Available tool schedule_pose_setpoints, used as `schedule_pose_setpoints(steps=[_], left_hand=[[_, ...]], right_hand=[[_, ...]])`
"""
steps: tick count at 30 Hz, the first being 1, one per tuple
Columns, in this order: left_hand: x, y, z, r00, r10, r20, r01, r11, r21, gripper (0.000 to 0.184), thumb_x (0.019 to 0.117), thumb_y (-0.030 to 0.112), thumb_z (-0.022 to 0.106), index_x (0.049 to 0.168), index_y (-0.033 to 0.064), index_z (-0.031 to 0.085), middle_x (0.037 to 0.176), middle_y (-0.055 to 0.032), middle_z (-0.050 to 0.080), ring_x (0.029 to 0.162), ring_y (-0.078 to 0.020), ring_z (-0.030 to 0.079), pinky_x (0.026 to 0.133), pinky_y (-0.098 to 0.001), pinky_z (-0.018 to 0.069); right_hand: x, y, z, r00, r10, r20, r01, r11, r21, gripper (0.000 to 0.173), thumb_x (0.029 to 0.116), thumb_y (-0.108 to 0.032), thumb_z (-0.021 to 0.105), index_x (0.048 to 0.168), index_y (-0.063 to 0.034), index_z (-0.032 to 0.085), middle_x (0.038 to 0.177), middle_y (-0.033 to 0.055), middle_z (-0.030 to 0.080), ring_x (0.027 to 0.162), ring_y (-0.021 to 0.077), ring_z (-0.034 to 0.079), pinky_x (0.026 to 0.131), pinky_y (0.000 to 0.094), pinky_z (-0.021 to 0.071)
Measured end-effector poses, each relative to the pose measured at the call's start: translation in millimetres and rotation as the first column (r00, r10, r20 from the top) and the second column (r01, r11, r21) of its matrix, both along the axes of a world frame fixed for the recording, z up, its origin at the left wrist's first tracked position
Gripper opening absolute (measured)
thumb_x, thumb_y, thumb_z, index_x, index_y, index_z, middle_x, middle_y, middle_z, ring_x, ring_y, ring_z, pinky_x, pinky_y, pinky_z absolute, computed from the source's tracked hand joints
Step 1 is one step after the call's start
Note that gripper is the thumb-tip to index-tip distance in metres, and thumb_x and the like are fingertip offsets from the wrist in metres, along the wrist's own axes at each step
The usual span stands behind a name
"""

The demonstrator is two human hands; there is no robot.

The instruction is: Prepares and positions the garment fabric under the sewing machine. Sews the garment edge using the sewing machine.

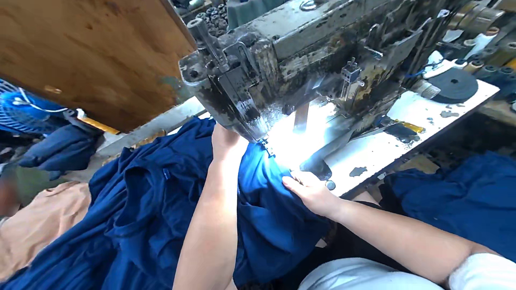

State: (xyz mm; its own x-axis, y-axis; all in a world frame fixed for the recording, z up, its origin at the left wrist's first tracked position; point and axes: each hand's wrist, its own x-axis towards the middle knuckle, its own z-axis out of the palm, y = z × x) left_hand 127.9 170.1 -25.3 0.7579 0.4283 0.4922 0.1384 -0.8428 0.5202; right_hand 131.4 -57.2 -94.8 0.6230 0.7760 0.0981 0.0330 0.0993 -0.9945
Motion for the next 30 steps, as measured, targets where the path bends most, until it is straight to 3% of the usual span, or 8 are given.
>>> schedule_pose_setpoints(steps=[3, 5, 7, 12, 16, 19, 24, 30], left_hand=[[-45, -38, 29, 0.988, 0.033, -0.152, 0.022, 0.938, 0.346, 0.022, 0.0968, 0.017, 0.062, 0.097, -0.0029, 0.071, 0.102, -0.0204, 0.070, 0.096, -0.0335, 0.069, 0.082, -0.0551, 0.0548], [-90, -76, 30, 0.930, -0.088, -0.356, 0.185, 0.951, 0.249, 0.021, 0.0949, 0.026, 0.065, 0.082, 0.0112, 0.072, 0.101, -0.0052, 0.071, 0.082, -0.0195, 0.068, 0.069, -0.0443, 0.0570], [-135, -105, 21, 0.874, -0.101, -0.476, 0.233, 0.945, 0.228, 0.025, 0.0984, 0.034, 0.063, 0.096, 0.0128, 0.078, 0.128, -0.0062, 0.069, 0.081, -0.0201, 0.071, 0.067, -0.0444, 0.0592], [-176, -127, -11, 0.901, -0.210, -0.380, 0.277, 0.952, 0.130, 0.026, 0.1006, 0.030, 0.063, 0.110, 0.0092, 0.076, 0.122, -0.0102, 0.070, 0.079, -0.0123, 0.069, 0.068, -0.0273, 0.0583], [-165, -130, -43, 0.809, -0.051, -0.585, 0.195, 0.963, 0.186, 0.039, 0.0959, 0.034, 0.068, 0.125, 0.0094, 0.071, 0.117, -0.0126, 0.069, 0.078, -0.0259, 0.070, 0.066, -0.0468, 0.0582], [-169, -139, -48, 0.875, -0.028, -0.483, 0.107, 0.985, 0.137, 0.019, 0.0940, 0.021, 0.064, 0.105, 0.0138, 0.077, 0.097, -0.0063, 0.069, 0.078, -0.0162, 0.067, 0.066, -0.0348, 0.0570], [-179, -165, -43, 0.954, -0.285, -0.088, 0.267, 0.947, -0.179, 0.021, 0.0881, 0.002, 0.060, 0.104, 0.0038, 0.074, 0.103, -0.0040, 0.074, 0.075, -0.0022, 0.068, 0.064, -0.0178, 0.0589], [-174, -175, -41, 0.866, -0.480, 0.136, 0.483, 0.876, 0.018, 0.009, 0.0989, 0.009, 0.066, 0.103, 0.0076, 0.075, 0.127, -0.0127, 0.067, 0.122, -0.0158, 0.063, 0.103, -0.0284, 0.0545]], right_hand=[[4, -7, 5, 0.999, 0.054, -0.009, -0.054, 0.998, -0.030, 0.032, 0.1077, -0.022, 0.049, 0.079, -0.0092, 0.058, 0.069, -0.0054, 0.049, 0.064, 0.0006, 0.049, 0.063, 0.0197, 0.0426], [4, -24, 2, 0.998, 0.064, 0.005, -0.064, 0.994, -0.087, 0.032, 0.1071, -0.023, 0.053, 0.082, -0.0068, 0.063, 0.069, -0.0048, 0.055, 0.063, -0.0013, 0.052, 0.062, 0.0182, 0.0451], [2, -47, -8, 0.994, 0.008, 0.105, 0.006, 0.991, -0.137, 0.026, 0.1044, -0.027, 0.058, 0.094, -0.0062, 0.070, 0.083, -0.0012, 0.062, 0.074, 0.0018, 0.057, 0.070, 0.0212, 0.0494], [-8, -89, -19, 0.944, -0.231, 0.234, 0.247, 0.968, -0.039, 0.026, 0.0999, -0.011, 0.058, 0.122, -0.0088, 0.071, 0.109, 0.0024, 0.062, 0.072, 0.0025, 0.055, 0.063, 0.0180, 0.0505], [-15, -107, -18, 0.938, -0.123, 0.324, 0.087, 0.989, 0.123, 0.027, 0.1029, -0.006, 0.046, 0.113, -0.0018, 0.071, 0.095, 0.0026, 0.066, 0.070, 0.0017, 0.057, 0.062, 0.0178, 0.0510], [-17, -124, -17, 0.885, -0.009, 0.465, 0.031, 0.999, -0.040, 0.031, 0.1049, -0.010, 0.042, 0.108, -0.0041, 0.073, 0.086, -0.0002, 0.066, 0.071, 0.0007, 0.057, 0.067, 0.0175, 0.0502], [-11, -144, 2, 0.909, 0.224, 0.353, 0.028, 0.810, -0.586, 0.030, 0.1032, -0.026, 0.056, 0.126, -0.0070, 0.061, 0.106, 0.0123, 0.068, 0.096, 0.0247, 0.067, 0.087, 0.0475, 0.0547], [-17, -151, -2, 0.732, -0.022, 0.681, 0.135, 0.984, -0.113, 0.026, 0.1001, -0.029, 0.063, 0.111, -0.0054, 0.068, 0.093, 0.0041, 0.066, 0.080, 0.0079, 0.063, 0.074, 0.0227, 0.0558]])
